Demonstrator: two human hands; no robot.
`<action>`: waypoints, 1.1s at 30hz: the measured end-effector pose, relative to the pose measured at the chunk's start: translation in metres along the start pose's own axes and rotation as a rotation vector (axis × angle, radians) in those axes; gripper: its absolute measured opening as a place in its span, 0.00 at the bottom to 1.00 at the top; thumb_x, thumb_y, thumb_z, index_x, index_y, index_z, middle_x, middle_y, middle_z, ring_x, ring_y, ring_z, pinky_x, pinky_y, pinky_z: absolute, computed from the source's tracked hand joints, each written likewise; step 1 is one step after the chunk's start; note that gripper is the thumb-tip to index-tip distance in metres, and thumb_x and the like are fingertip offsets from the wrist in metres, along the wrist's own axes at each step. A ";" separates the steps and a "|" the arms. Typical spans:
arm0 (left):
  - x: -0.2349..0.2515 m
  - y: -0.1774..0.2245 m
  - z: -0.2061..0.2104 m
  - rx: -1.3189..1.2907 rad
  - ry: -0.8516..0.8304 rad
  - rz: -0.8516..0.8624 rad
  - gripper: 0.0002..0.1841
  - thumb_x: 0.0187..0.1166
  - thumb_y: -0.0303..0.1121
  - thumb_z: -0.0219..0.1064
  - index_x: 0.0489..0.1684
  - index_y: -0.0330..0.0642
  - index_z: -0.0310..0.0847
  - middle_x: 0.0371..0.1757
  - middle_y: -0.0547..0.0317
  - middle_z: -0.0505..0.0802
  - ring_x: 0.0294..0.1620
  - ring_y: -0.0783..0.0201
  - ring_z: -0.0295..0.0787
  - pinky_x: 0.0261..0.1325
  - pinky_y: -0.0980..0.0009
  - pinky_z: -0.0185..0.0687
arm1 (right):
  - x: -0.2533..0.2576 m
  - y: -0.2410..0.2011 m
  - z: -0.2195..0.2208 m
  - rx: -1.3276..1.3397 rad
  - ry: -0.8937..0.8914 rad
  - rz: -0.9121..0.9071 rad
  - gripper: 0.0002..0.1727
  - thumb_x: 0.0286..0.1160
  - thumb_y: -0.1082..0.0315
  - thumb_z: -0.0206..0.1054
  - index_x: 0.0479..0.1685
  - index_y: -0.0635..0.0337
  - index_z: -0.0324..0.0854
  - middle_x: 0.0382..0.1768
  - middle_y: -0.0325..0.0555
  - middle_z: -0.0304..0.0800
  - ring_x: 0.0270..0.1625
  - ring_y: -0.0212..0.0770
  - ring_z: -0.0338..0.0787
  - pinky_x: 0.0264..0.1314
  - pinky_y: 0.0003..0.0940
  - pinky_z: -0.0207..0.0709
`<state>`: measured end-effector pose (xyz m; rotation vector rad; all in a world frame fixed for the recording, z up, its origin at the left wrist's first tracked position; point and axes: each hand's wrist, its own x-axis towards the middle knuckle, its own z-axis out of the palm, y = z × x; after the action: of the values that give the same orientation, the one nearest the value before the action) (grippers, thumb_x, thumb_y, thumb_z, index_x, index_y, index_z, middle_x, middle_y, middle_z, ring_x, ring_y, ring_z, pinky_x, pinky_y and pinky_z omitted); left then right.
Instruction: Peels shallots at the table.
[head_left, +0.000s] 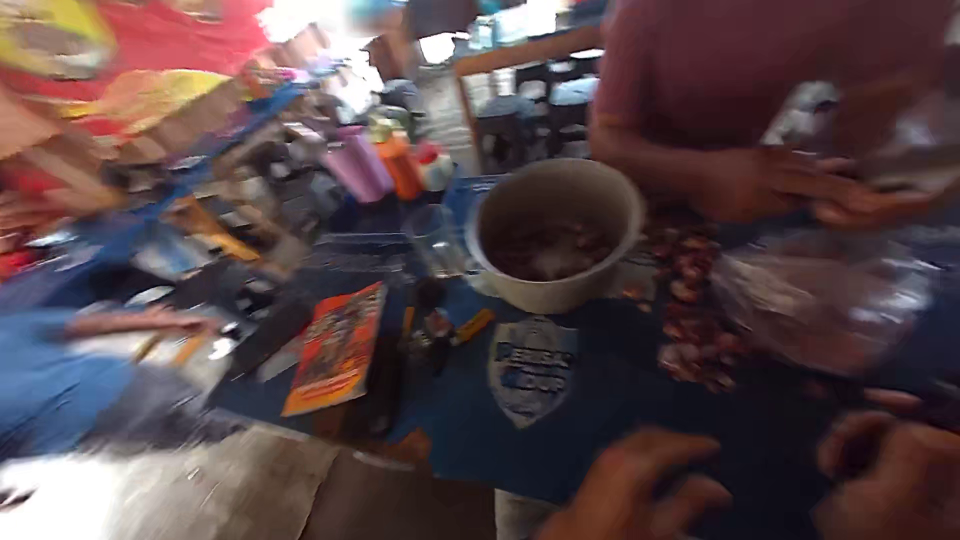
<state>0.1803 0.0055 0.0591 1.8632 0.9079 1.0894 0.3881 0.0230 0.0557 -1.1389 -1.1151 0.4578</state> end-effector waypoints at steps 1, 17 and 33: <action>0.011 -0.008 -0.010 0.079 0.036 0.024 0.17 0.79 0.31 0.71 0.62 0.33 0.87 0.54 0.49 0.94 0.56 0.62 0.92 0.63 0.66 0.87 | -0.005 0.004 0.000 -0.016 0.038 0.033 0.18 0.95 0.62 0.43 0.65 0.63 0.72 0.31 0.20 0.83 0.24 0.17 0.80 0.26 0.16 0.78; 0.107 -0.067 -0.012 0.508 -0.081 0.033 0.14 0.78 0.36 0.68 0.47 0.32 0.89 0.51 0.40 0.92 0.57 0.44 0.89 0.58 0.53 0.86 | -0.029 0.021 0.006 0.016 0.127 0.097 0.15 0.93 0.57 0.51 0.54 0.59 0.75 0.26 0.20 0.79 0.21 0.15 0.75 0.22 0.10 0.72; 0.104 -0.068 -0.014 0.207 0.012 0.155 0.10 0.74 0.33 0.72 0.39 0.32 0.89 0.35 0.50 0.91 0.36 0.67 0.89 0.43 0.74 0.86 | -0.004 0.007 0.034 -0.196 -0.048 0.154 0.23 0.77 0.50 0.70 0.54 0.62 0.86 0.25 0.28 0.84 0.19 0.18 0.76 0.18 0.16 0.72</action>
<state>0.1942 0.1281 0.0401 2.1282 0.9245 1.1351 0.3586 0.0390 0.0478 -1.3992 -1.1364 0.5055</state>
